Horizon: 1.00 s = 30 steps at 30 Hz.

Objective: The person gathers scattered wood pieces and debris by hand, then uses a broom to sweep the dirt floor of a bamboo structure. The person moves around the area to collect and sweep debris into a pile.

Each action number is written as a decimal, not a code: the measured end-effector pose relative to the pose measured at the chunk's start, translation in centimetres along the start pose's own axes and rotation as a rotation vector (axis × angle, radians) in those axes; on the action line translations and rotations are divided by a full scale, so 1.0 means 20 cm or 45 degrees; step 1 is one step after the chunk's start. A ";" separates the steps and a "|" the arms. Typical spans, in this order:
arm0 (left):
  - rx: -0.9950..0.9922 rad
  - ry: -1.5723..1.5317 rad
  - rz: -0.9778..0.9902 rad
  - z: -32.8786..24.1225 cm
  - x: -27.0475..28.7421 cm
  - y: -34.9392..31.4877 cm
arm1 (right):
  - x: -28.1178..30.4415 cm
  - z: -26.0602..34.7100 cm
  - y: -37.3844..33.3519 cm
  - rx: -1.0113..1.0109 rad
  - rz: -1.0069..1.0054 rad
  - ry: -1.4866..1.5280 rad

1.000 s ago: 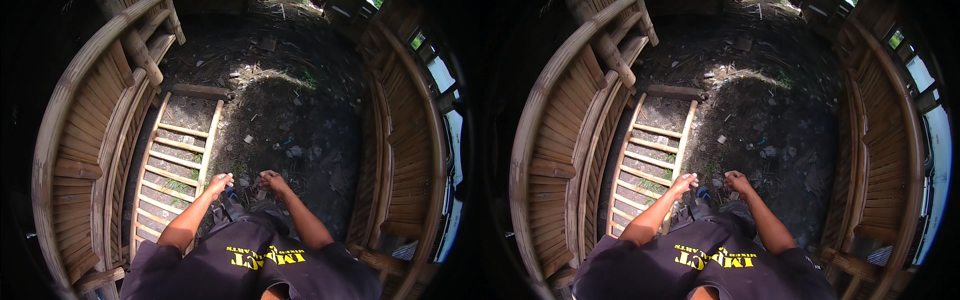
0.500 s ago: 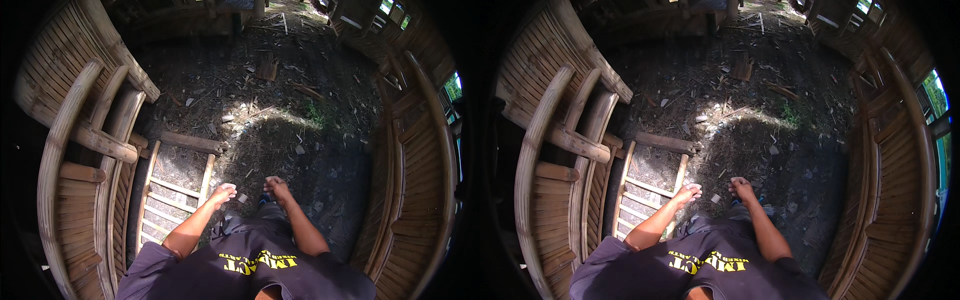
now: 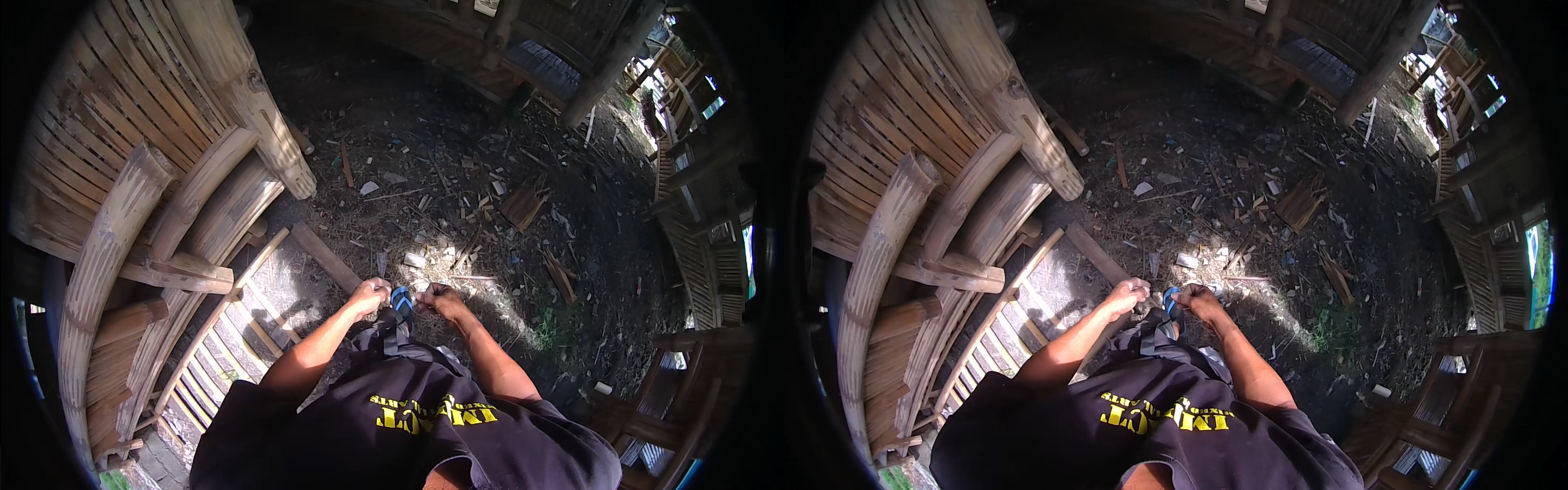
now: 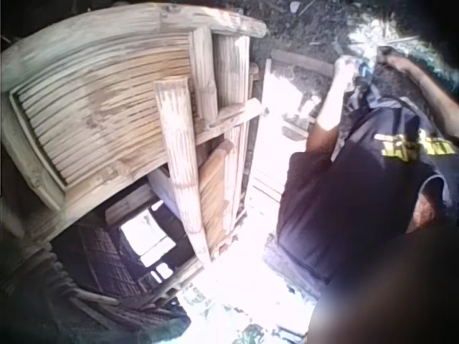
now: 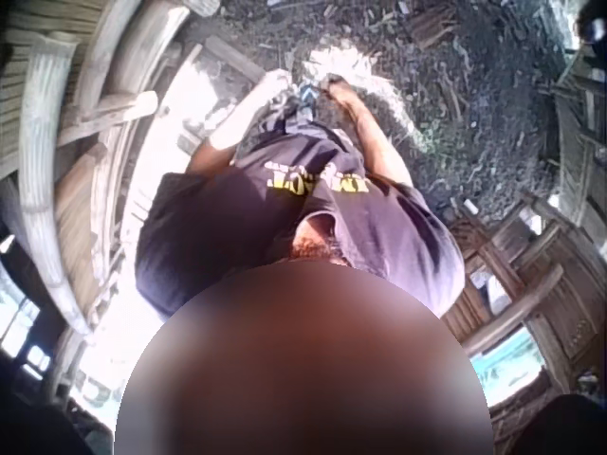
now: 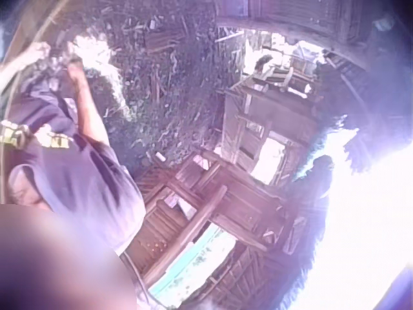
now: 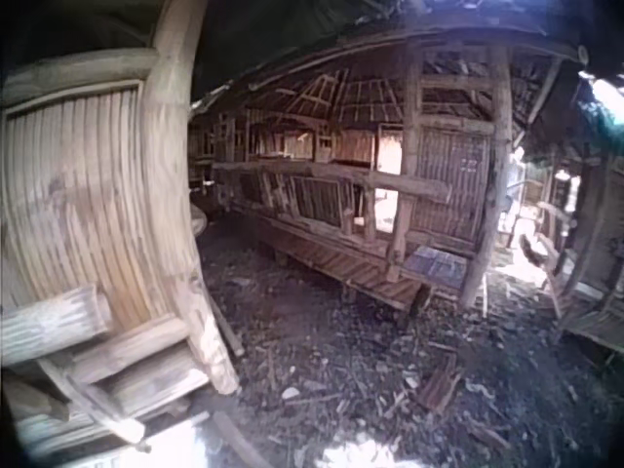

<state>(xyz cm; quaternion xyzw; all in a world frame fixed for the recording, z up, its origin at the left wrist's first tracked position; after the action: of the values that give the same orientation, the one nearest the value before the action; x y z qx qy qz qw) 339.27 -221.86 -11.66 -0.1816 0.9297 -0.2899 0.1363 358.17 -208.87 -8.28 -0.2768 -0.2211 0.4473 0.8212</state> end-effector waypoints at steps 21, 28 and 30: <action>-0.076 -0.859 -0.350 -2.27 0.92 2.29 | 1.46 2.47 3.12 0.142 0.305 0.027; -0.253 -1.119 -0.513 -2.58 1.57 2.82 | 1.02 3.56 4.00 0.252 0.519 -0.204; -0.192 -1.215 -0.560 -2.66 1.85 3.03 | 0.84 3.80 4.25 0.276 0.723 -0.128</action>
<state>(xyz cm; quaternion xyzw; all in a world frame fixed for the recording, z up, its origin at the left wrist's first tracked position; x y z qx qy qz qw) 271.41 -164.83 -10.52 -0.4935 0.7226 -0.1292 0.4666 268.11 -136.88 -4.88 -0.2159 -0.1260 0.6931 0.6761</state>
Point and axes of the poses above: each hand's wrist, its own y-axis towards the middle knuckle, its own x-axis out of the back of the hand, z = x × y, the point moved 4 cm from there along y, towards the middle knuckle, and after that the axes turned 11 degrees about -y, right-handed, at the moved point
